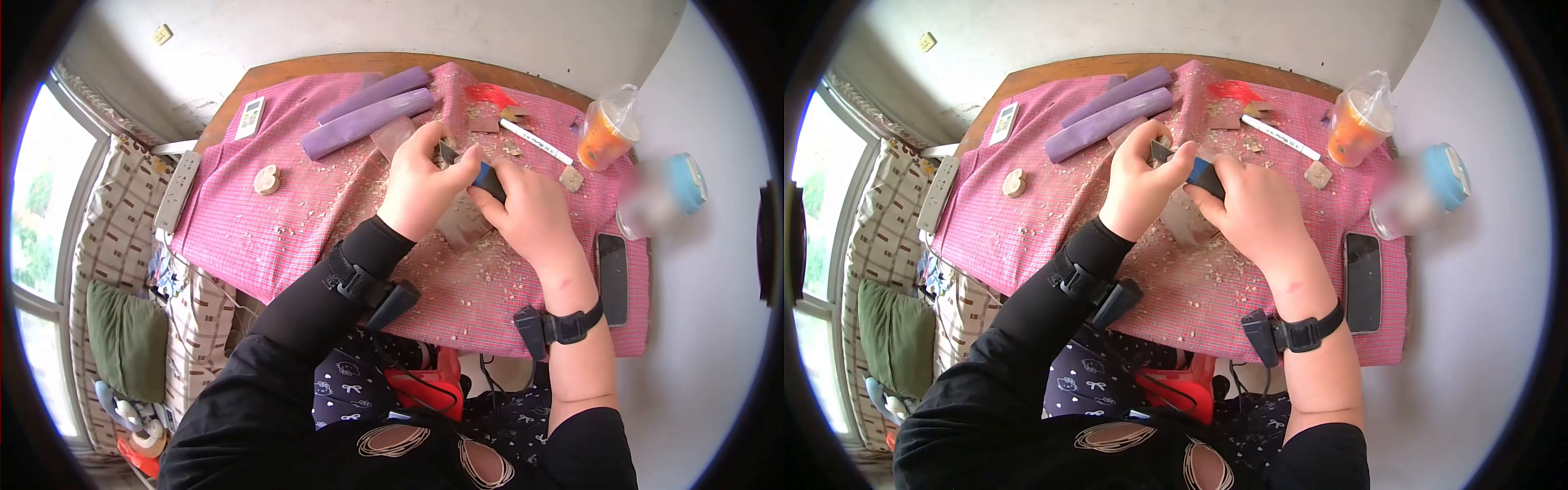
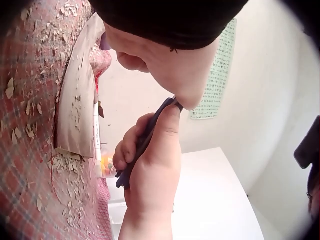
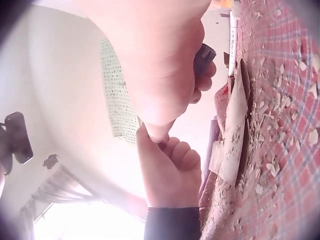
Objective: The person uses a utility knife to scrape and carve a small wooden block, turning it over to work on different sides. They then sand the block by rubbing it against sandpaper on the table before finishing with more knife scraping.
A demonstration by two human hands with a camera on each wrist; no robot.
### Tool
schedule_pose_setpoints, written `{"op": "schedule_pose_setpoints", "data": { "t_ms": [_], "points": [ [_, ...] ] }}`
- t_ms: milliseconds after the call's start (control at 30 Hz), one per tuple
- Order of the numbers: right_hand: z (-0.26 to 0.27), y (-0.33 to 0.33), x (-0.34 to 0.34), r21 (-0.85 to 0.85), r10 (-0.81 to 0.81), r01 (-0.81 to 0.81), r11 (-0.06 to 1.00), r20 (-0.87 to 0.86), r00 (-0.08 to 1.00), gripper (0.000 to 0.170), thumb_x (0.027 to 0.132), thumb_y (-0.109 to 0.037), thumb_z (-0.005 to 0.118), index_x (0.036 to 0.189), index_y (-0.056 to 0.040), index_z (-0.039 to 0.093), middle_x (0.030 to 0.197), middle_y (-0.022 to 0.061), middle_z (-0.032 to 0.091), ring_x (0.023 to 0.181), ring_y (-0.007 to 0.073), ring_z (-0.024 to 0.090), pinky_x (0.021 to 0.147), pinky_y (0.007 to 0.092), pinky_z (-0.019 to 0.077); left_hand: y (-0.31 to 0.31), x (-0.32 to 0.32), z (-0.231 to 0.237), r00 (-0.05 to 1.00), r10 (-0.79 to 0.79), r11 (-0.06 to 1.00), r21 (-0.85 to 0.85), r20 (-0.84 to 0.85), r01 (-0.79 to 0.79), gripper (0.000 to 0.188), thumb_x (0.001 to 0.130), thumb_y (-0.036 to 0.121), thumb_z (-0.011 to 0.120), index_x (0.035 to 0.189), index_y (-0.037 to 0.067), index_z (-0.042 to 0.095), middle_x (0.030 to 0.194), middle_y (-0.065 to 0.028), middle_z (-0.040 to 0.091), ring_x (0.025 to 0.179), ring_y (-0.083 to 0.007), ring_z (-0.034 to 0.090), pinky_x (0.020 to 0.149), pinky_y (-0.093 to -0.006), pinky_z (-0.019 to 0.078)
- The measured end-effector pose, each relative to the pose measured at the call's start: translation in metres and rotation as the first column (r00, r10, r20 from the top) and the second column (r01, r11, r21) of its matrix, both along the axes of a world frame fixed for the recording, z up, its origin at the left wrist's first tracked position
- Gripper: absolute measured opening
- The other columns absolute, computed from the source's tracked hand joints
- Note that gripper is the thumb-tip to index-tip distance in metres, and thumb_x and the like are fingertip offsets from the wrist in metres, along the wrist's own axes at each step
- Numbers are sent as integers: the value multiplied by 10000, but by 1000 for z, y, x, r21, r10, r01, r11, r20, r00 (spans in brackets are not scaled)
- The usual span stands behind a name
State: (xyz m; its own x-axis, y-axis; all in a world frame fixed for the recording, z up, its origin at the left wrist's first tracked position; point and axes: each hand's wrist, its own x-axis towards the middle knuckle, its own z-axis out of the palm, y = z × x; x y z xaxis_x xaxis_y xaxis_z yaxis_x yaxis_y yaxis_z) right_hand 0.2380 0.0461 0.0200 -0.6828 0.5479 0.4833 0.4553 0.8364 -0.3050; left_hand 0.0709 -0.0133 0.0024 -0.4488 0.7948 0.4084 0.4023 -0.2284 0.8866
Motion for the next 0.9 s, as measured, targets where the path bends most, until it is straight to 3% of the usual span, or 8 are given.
{"op": "schedule_pose_setpoints", "data": {
  "t_ms": [233, 333, 400, 433, 500, 600, 833, 900],
  "points": [
    [0, 0, -4, 181, -49, 49, 982, -1, 999, 360, 884, -386, 744, 845, -60, 596, 682, 162, 659, 635, 372, 677, 549, 463, 519, 3, 1, 3, 992, -32, 999, 9, 124, 31, 351, 859, 280, 774, 911, -18, 596, 764, -74, 589, 711, -118, 519, 646, -317, 474],
    [0, -1, 0, 85, -54, 54, 995, -2, 999, 342, 887, -371, 740, 867, -53, 616, 711, 166, 670, 667, 387, 676, 580, 476, 521, 2, 2, 1, 990, -31, 999, 11, 135, 30, 344, 855, 275, 780, 895, -4, 583, 737, -39, 548, 708, -104, 495, 631, -308, 458],
    [5, 1, 5, -149, 79, -86, 985, -54, 995, 319, 895, -343, 731, 903, -36, 645, 747, 174, 679, 718, 402, 673, 629, 481, 516, 5, -2, -3, 993, -101, 995, 30, 62, 99, 335, 847, 256, 786, 870, 9, 561, 729, -21, 494, 709, -98, 466, 621, -304, 437],
    [8, 3, 6, -146, 79, -86, 986, -53, 995, 319, 895, -343, 731, 903, -36, 645, 747, 174, 679, 718, 402, 673, 629, 481, 516, 6, -2, -3, 993, -101, 995, 34, 62, 99, 335, 847, 256, 786, 870, 9, 561, 729, -21, 494, 709, -98, 466, 621, -304, 437],
    [10, 4, 9, -322, 152, -175, 930, -96, 984, 309, 907, -327, 715, 934, -23, 664, 780, 187, 681, 759, 413, 665, 667, 483, 502, 7, -3, -6, 982, -187, 976, 121, 38, 181, 334, 838, 245, 793, 851, 21, 546, 732, -13, 460, 714, -97, 445, 618, -305, 420],
    [15, 1, 8, -396, 127, -143, 907, -65, 990, 321, 918, -329, 703, 945, -11, 667, 783, 197, 678, 760, 418, 661, 667, 475, 496, 4, -2, -6, 988, -149, 987, 60, 29, 147, 329, 833, 240, 794, 851, 21, 549, 749, -18, 475, 729, -99, 452, 630, -308, 425],
    [9, -4, 1, -346, 57, -63, 936, -29, 998, 343, 925, -341, 702, 982, -4, 668, 808, 221, 682, 782, 421, 671, 678, 497, 496, 4, 1, -5, 999, -27, 998, 54, 46, 25, 360, 831, 269, 797, 852, -9, 570, 714, -75, 527, 685, -135, 477, 621, -339, 446],
    [3, -4, -3, -195, 30, -46, 980, -83, 996, 349, 924, -358, 706, 969, -16, 654, 791, 219, 682, 760, 420, 675, 646, 509, 504, 2, 2, 0, 997, -23, 999, 34, 68, 21, 370, 830, 280, 798, 855, -13, 573, 716, -86, 533, 683, -148, 483, 623, -346, 449]
  ]
}}
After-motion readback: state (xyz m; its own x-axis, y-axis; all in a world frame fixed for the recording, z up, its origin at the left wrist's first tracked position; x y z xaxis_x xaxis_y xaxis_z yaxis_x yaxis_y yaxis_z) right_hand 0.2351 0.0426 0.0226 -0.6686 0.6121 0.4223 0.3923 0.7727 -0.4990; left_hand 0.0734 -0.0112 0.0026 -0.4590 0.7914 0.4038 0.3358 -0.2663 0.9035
